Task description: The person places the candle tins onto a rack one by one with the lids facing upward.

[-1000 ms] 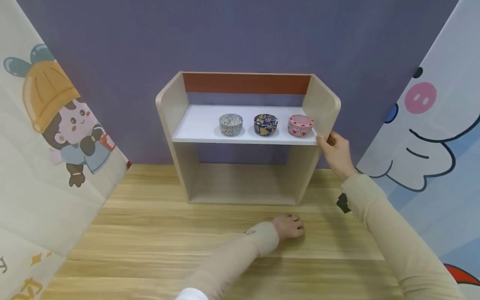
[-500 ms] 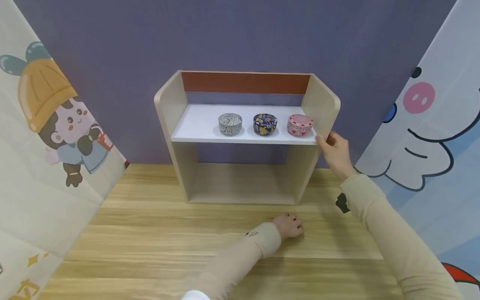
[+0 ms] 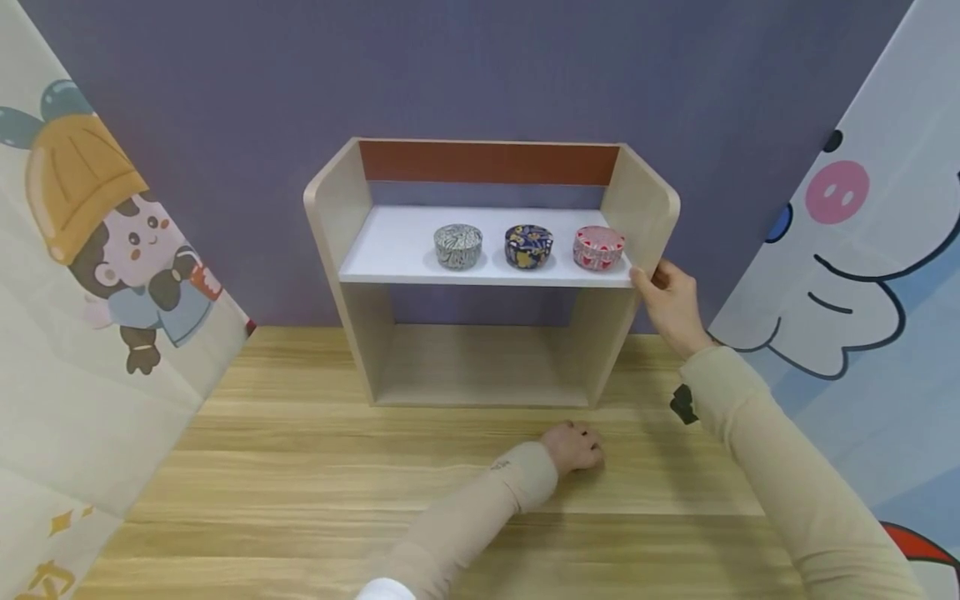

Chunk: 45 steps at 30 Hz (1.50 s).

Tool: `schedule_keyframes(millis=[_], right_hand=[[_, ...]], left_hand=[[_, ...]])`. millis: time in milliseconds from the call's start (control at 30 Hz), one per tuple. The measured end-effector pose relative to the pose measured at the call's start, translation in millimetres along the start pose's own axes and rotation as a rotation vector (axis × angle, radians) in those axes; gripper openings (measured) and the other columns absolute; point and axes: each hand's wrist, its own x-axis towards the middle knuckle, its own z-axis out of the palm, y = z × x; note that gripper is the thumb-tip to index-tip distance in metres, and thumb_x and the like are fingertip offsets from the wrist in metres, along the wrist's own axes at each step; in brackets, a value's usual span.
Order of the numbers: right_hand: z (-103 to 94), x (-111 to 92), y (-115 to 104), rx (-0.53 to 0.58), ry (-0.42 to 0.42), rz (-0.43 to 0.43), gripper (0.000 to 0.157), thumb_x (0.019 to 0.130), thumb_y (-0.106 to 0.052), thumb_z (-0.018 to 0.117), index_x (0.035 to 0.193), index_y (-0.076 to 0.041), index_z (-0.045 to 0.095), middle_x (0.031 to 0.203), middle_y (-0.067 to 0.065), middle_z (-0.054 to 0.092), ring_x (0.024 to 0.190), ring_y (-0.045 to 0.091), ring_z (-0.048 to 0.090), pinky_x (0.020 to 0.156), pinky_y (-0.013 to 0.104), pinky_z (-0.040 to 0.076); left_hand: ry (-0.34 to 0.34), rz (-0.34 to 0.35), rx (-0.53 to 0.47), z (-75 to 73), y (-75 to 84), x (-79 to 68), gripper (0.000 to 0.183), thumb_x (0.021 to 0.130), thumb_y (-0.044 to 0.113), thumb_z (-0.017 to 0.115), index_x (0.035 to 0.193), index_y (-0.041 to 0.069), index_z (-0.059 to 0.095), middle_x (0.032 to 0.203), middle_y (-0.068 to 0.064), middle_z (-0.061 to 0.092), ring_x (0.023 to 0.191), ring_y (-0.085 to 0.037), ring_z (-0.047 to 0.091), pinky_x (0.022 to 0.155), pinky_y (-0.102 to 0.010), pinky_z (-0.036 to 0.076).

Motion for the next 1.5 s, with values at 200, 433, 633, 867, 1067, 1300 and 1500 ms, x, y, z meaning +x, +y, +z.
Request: schedule_keyframes(millis=[200,433,633,867,1067,1300,1500], right_hand=[[-0.2,0,-1,-0.005,-0.004,-0.002,0.051,0.093,-0.031,0.048,0.132,0.001,0.046,0.127,0.021,0.054,0.11,0.023,0.054,0.096,0.036,0.046],[-0.5,0,-1,-0.006,0.002,-0.008,0.05,0.093,-0.03,0.049,0.133,0.001,0.045,0.127,0.021,0.053,0.11,0.024,0.054,0.096,0.035,0.046],[-0.1,-2,-2,0.01,-0.005,0.005,0.051,0.093,-0.031,0.048,0.133,0.001,0.044,0.128,0.021,0.053,0.111,0.025,0.053,0.097,0.038,0.045],[-1.1,-2,-3,0.011,-0.002,0.01,0.052,0.093,-0.032,0.048,0.133,0.001,0.044,0.128,0.021,0.053,0.111,0.024,0.053,0.097,0.038,0.045],[-0.7,-3,-5,0.015,-0.009,-0.003,0.051,0.093,-0.03,0.048,0.133,0.001,0.044,0.128,0.021,0.053,0.111,0.025,0.053,0.097,0.039,0.045],[-1.4,-2,-2,0.0,0.005,-0.001,0.051,0.093,-0.031,0.049,0.132,0.001,0.046,0.126,0.021,0.054,0.105,0.02,0.055,0.094,0.034,0.047],[-1.7,-1,-2,0.012,-0.009,-0.001,0.051,0.093,-0.03,0.048,0.133,0.001,0.043,0.128,0.022,0.052,0.111,0.027,0.053,0.097,0.039,0.045]], left_hand=[[0.074,-0.088,0.027,0.9,-1.1,-3.9,0.057,0.086,0.029,0.061,0.136,0.035,0.032,0.138,0.011,0.033,0.124,-0.009,0.038,0.1,-0.018,0.038],[0.279,-0.167,0.022,-2.3,-7.5,-13.0,0.053,0.085,0.029,0.064,0.131,0.028,0.039,0.13,0.006,0.041,0.121,-0.012,0.043,0.095,-0.018,0.043],[0.463,-0.192,-0.182,-3.9,-13.3,-24.7,0.053,0.081,0.027,0.069,0.128,0.021,0.044,0.131,-0.001,0.045,0.117,-0.016,0.047,0.093,-0.023,0.047],[0.513,-0.206,-0.584,-10.9,-18.0,-41.4,0.069,0.077,0.009,0.071,0.137,0.016,0.037,0.135,-0.005,0.041,0.121,-0.02,0.045,0.093,-0.026,0.048],[0.559,-0.259,-0.898,-15.5,-21.4,-53.8,0.076,0.069,0.0,0.072,0.137,0.014,0.039,0.135,-0.004,0.042,0.121,-0.019,0.045,0.099,-0.024,0.043],[0.641,-0.36,-1.373,-23.2,-24.4,-60.9,0.071,0.07,0.008,0.076,0.133,0.013,0.044,0.126,-0.005,0.05,0.11,-0.019,0.053,0.093,-0.027,0.046],[0.683,-0.395,-1.608,-29.1,-29.7,-69.8,0.074,0.067,0.005,0.078,0.132,0.017,0.044,0.124,-0.005,0.051,0.107,-0.019,0.054,0.085,-0.024,0.049]])
